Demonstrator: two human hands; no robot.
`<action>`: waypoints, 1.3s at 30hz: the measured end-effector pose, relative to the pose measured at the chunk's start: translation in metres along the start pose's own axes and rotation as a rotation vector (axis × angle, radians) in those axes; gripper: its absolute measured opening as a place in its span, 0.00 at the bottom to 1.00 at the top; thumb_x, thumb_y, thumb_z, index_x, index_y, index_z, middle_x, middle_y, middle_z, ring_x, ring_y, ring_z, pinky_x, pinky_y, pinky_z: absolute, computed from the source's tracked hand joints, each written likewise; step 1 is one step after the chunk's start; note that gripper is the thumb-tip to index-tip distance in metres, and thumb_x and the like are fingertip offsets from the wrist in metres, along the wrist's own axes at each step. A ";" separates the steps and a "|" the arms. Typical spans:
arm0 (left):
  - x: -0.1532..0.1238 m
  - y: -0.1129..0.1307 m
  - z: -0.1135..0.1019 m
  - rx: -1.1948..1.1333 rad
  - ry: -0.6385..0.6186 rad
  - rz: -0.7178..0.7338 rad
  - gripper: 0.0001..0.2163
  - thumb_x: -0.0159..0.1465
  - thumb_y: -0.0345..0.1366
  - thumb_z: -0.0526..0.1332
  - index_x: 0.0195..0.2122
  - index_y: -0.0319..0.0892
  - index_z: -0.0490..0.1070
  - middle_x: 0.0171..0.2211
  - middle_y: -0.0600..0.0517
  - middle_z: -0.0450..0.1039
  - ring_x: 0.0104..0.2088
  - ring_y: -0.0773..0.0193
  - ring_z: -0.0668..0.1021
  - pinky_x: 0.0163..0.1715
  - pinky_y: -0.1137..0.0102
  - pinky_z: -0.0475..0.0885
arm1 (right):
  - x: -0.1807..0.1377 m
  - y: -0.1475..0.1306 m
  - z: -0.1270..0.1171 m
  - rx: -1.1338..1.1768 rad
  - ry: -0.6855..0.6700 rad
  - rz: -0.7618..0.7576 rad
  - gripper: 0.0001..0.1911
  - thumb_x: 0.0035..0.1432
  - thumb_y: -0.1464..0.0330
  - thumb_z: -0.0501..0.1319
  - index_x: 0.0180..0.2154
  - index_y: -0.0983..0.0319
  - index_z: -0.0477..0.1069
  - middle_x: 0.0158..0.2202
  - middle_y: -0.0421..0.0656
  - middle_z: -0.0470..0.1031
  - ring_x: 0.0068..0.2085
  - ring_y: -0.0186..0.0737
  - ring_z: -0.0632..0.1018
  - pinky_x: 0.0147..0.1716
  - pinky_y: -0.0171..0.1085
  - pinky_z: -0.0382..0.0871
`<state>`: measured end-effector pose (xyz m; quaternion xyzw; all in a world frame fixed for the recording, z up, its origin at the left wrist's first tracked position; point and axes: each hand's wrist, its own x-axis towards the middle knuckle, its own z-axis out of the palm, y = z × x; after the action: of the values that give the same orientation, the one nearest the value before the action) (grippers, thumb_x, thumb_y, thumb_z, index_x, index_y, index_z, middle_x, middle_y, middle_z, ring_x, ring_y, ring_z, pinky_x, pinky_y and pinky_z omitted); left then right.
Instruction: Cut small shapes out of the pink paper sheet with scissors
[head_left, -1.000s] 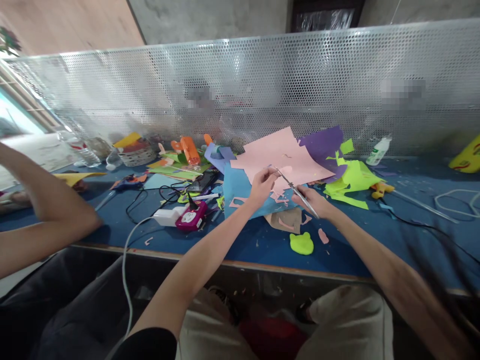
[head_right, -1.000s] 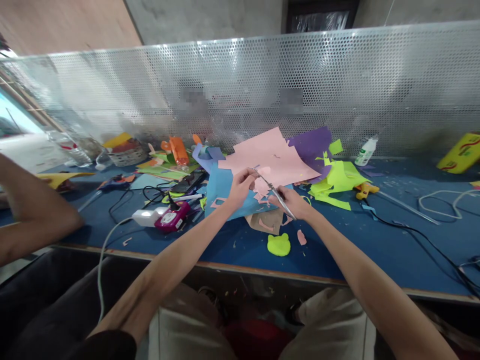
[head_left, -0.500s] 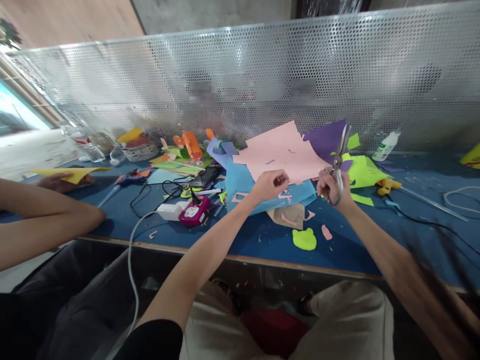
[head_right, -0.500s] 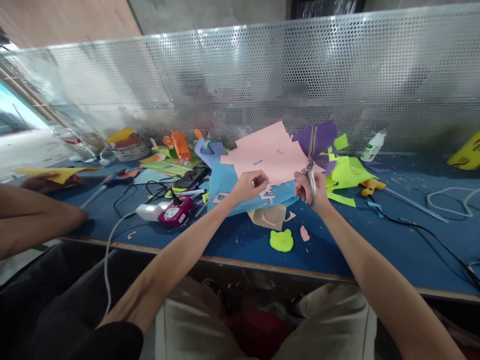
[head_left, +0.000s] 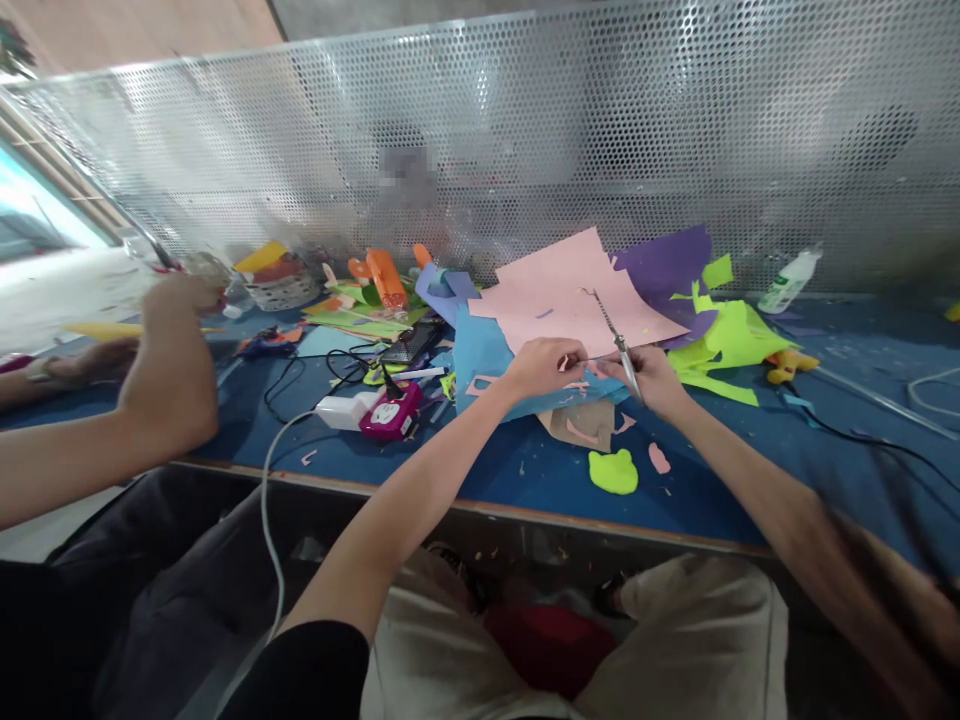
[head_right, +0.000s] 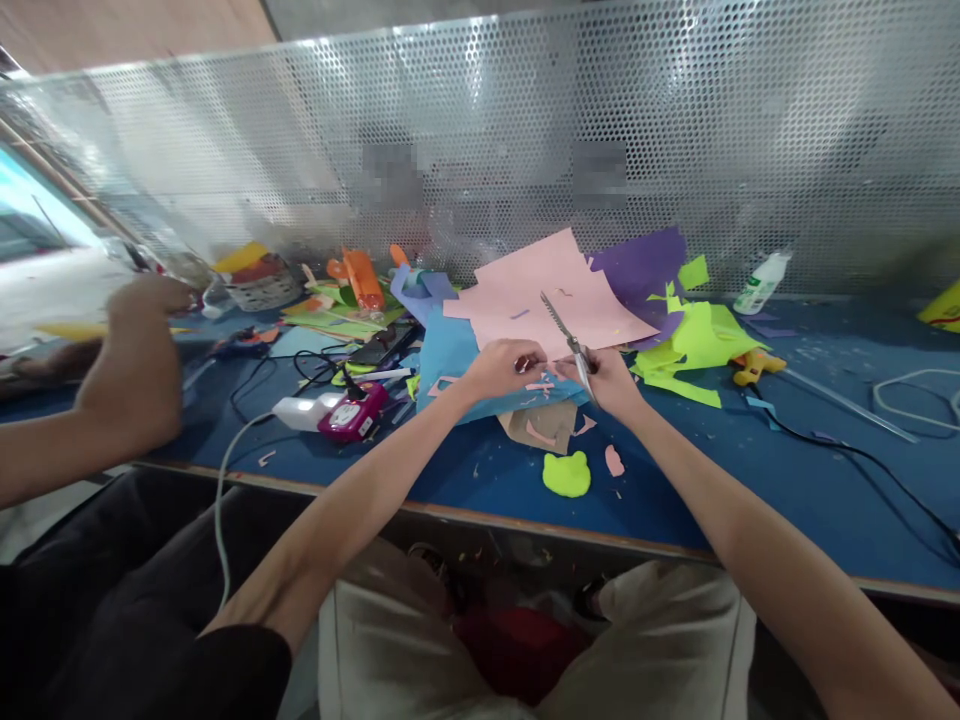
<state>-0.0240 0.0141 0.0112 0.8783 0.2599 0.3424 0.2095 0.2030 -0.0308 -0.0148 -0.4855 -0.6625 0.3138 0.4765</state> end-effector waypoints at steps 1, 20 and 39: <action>0.000 0.000 0.002 -0.030 0.020 -0.012 0.05 0.63 0.38 0.64 0.35 0.44 0.79 0.30 0.51 0.76 0.29 0.64 0.71 0.33 0.68 0.61 | 0.000 0.002 0.002 0.006 0.028 0.017 0.19 0.58 0.51 0.68 0.31 0.61 0.80 0.21 0.39 0.69 0.26 0.37 0.71 0.27 0.39 0.65; 0.005 -0.010 0.036 -0.459 0.221 -0.249 0.15 0.64 0.48 0.67 0.37 0.39 0.80 0.32 0.50 0.78 0.28 0.68 0.72 0.30 0.70 0.66 | 0.000 0.003 0.016 0.109 0.231 0.029 0.20 0.55 0.52 0.69 0.33 0.63 0.78 0.19 0.37 0.67 0.24 0.34 0.66 0.25 0.36 0.62; 0.004 0.001 0.030 -0.805 0.026 -0.237 0.13 0.60 0.45 0.69 0.34 0.39 0.76 0.25 0.55 0.66 0.28 0.69 0.67 0.29 0.72 0.64 | -0.002 -0.012 0.027 0.670 0.062 0.127 0.19 0.49 0.60 0.75 0.21 0.60 0.68 0.19 0.34 0.63 0.17 0.25 0.59 0.17 0.33 0.49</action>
<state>0.0004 0.0098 -0.0067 0.6859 0.2073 0.4010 0.5707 0.1741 -0.0351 -0.0143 -0.3516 -0.4764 0.5280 0.6089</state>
